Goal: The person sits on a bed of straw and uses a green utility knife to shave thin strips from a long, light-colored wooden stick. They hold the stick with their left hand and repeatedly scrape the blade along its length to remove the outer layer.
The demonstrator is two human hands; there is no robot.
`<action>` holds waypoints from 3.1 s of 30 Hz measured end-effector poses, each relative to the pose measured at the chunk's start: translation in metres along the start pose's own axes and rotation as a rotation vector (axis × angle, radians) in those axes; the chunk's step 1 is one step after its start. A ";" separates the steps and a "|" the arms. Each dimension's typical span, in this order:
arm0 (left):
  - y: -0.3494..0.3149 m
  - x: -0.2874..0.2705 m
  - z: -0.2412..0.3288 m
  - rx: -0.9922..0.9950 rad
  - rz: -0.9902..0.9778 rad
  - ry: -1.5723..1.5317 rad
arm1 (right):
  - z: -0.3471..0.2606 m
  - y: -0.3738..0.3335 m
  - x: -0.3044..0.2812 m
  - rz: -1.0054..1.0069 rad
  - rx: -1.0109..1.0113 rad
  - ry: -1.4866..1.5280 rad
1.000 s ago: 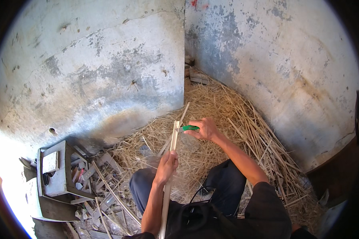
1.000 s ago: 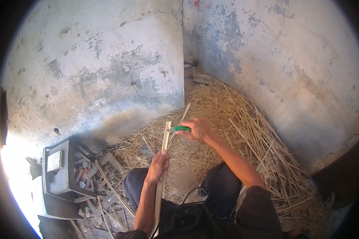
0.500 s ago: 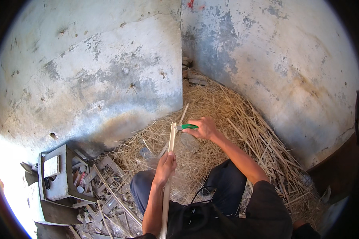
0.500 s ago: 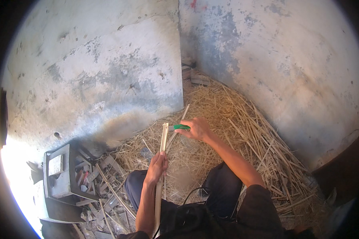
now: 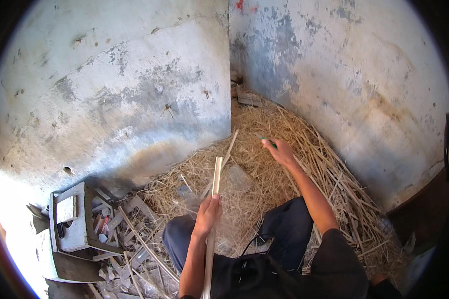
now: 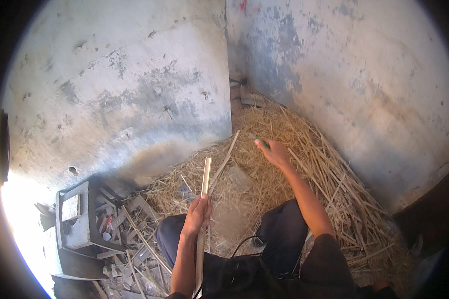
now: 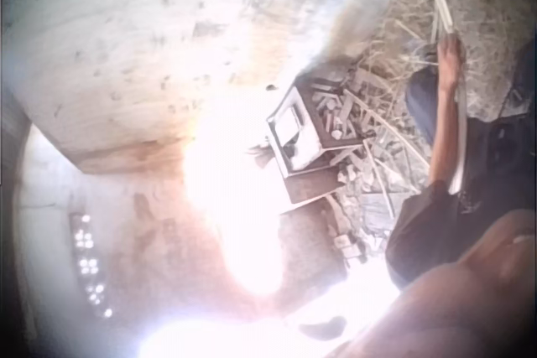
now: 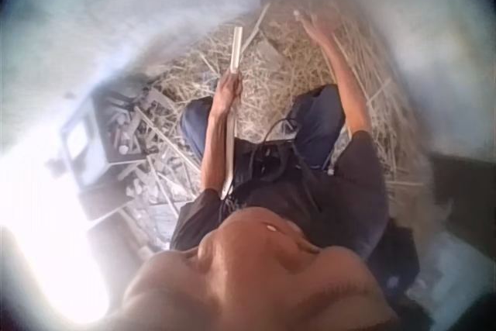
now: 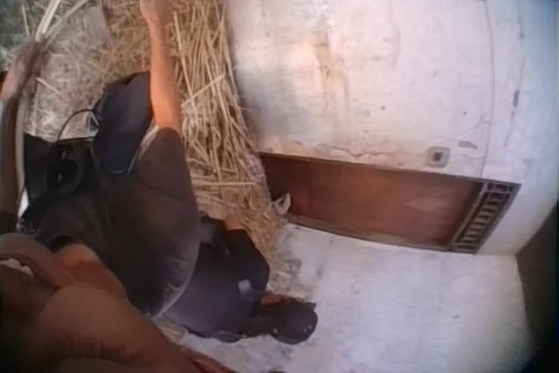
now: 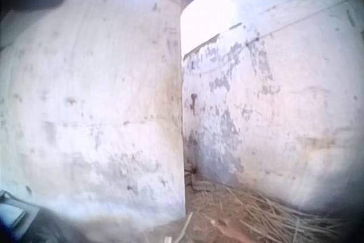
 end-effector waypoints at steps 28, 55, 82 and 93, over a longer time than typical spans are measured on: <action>-0.003 0.040 0.009 -0.047 -0.267 -0.016 | -0.096 -0.058 0.057 -0.688 -0.074 0.784; 0.008 0.010 -0.005 -0.010 -0.015 -0.027 | -0.136 -0.128 0.066 -0.315 -0.851 -0.069; 0.010 -0.004 -0.001 0.172 0.132 0.440 | -0.132 -0.111 0.067 -0.178 -0.763 -0.100; 0.008 0.001 -0.003 0.201 0.087 0.522 | -0.115 -0.072 0.054 -0.136 -0.568 -0.101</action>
Point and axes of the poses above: each hand's wrist, its own y-axis towards the middle knuckle, its own x-axis out of the palm, z = x × y, the point moved 8 cm from there along y, towards the middle knuckle, and after that the axes turned 13 degrees about x, right-handed, at the moved point
